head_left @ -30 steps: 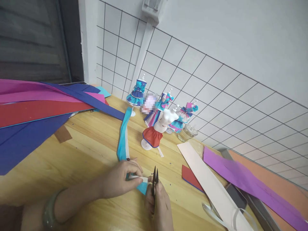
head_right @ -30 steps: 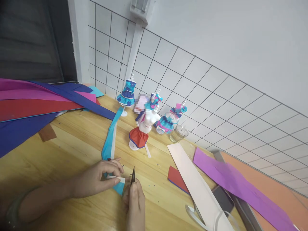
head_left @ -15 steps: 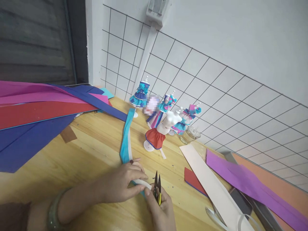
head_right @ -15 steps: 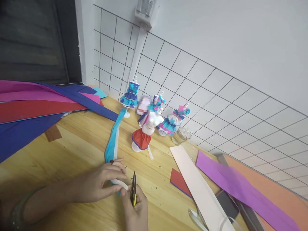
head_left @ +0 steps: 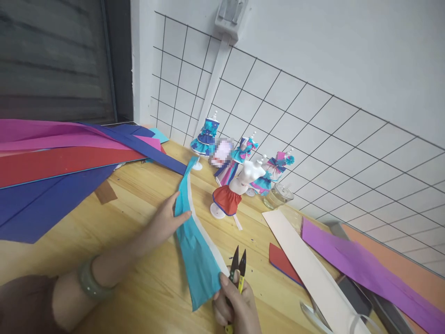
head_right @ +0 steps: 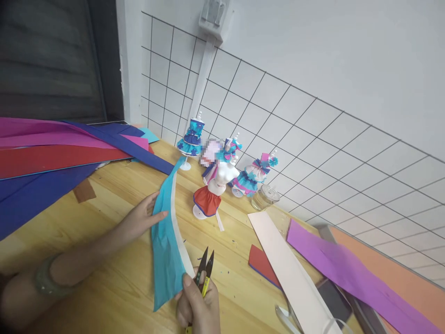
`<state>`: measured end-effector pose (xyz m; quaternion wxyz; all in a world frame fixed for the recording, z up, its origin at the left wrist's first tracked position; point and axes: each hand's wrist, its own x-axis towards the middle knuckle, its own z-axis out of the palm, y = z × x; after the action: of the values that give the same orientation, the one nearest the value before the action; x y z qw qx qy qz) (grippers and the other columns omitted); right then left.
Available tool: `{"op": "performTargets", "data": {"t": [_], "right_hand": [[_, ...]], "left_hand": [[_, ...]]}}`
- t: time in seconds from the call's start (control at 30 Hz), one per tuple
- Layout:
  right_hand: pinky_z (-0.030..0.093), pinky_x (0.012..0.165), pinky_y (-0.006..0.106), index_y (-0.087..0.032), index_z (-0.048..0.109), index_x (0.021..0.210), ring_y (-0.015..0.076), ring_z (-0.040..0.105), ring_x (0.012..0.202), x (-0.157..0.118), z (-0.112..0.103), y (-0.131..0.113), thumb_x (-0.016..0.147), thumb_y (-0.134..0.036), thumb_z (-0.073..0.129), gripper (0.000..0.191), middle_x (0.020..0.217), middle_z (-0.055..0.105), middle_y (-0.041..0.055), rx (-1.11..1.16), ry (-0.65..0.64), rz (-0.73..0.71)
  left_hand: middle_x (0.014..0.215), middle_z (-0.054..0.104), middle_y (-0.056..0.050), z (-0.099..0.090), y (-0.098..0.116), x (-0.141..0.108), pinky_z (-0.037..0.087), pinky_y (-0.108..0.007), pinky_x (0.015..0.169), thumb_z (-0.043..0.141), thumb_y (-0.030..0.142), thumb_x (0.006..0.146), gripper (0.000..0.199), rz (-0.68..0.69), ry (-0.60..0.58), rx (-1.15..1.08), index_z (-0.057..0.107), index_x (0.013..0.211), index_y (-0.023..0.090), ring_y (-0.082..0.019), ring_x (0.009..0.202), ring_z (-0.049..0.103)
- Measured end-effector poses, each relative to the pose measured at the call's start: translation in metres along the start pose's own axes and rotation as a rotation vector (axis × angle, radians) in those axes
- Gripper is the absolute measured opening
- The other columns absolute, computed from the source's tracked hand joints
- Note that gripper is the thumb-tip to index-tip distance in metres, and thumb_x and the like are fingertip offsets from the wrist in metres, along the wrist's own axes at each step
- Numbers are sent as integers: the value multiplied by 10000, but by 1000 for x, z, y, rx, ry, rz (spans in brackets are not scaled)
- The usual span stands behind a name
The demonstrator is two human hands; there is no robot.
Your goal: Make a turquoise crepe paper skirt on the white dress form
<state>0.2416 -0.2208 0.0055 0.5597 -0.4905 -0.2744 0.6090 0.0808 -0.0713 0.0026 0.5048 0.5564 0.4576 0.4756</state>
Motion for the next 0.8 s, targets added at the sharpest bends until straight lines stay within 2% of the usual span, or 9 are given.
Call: {"op": "performTargets", "data": {"t": [0.1,0.17,0.23,0.3,0.37,0.47,0.6,0.8], "right_hand": [[132,326,158,-185,488,634,0,77,325,-3,1,-2,631,-504,736,404,350,227,-155,76,-14,11],[137,323,151,-201,459,653,2,79,328,-4,2,-1,622,-481,751,406,360,218,-162,122,-19,21],[137,322,148,-206,440,657,0,83,329,-5,3,0,621,-477,752,415,367,227,-160,141,-40,38],[137,321,146,-200,449,671,-2,89,326,-5,3,2,619,-477,752,414,367,242,-158,131,-67,55],[142,318,147,-194,456,678,-2,107,316,-5,3,5,624,-477,750,411,357,257,-156,93,-78,63],[162,317,152,-185,470,715,4,144,304,-6,3,6,632,-513,733,429,351,276,-154,20,-44,58],[176,318,153,-183,459,707,2,138,312,-5,2,5,651,-588,685,467,366,263,-156,-67,-6,40],[179,300,154,-206,396,608,5,114,310,2,-1,10,657,-558,694,464,356,214,-157,-145,23,56]], "left_hand": [[1265,562,-109,-2,6,1,500,-335,885,704,265,670,648,-103,-4,-191,418,1247,195,-240,1110,570],[1164,633,-110,-1,13,-3,539,-324,784,726,268,659,588,-252,-26,-277,474,1184,184,-234,992,635],[985,704,-110,0,17,-8,553,-323,697,723,294,674,449,-411,-137,-359,560,1063,139,-228,839,678],[842,727,-103,1,19,-12,551,-318,677,706,285,699,307,-498,-243,-445,618,932,106,-215,741,685],[781,729,-96,1,17,-13,549,-308,677,690,246,716,202,-526,-276,-516,642,848,101,-203,701,684],[772,732,-88,1,17,-13,552,-298,659,679,212,730,133,-536,-252,-542,651,811,109,-195,675,679],[803,734,-77,2,19,-14,554,-309,632,716,232,702,221,-527,-234,-483,646,878,120,-209,690,680],[916,729,-98,2,17,-18,554,-342,711,722,262,705,334,-515,-310,-486,626,994,123,-230,791,682]]}}
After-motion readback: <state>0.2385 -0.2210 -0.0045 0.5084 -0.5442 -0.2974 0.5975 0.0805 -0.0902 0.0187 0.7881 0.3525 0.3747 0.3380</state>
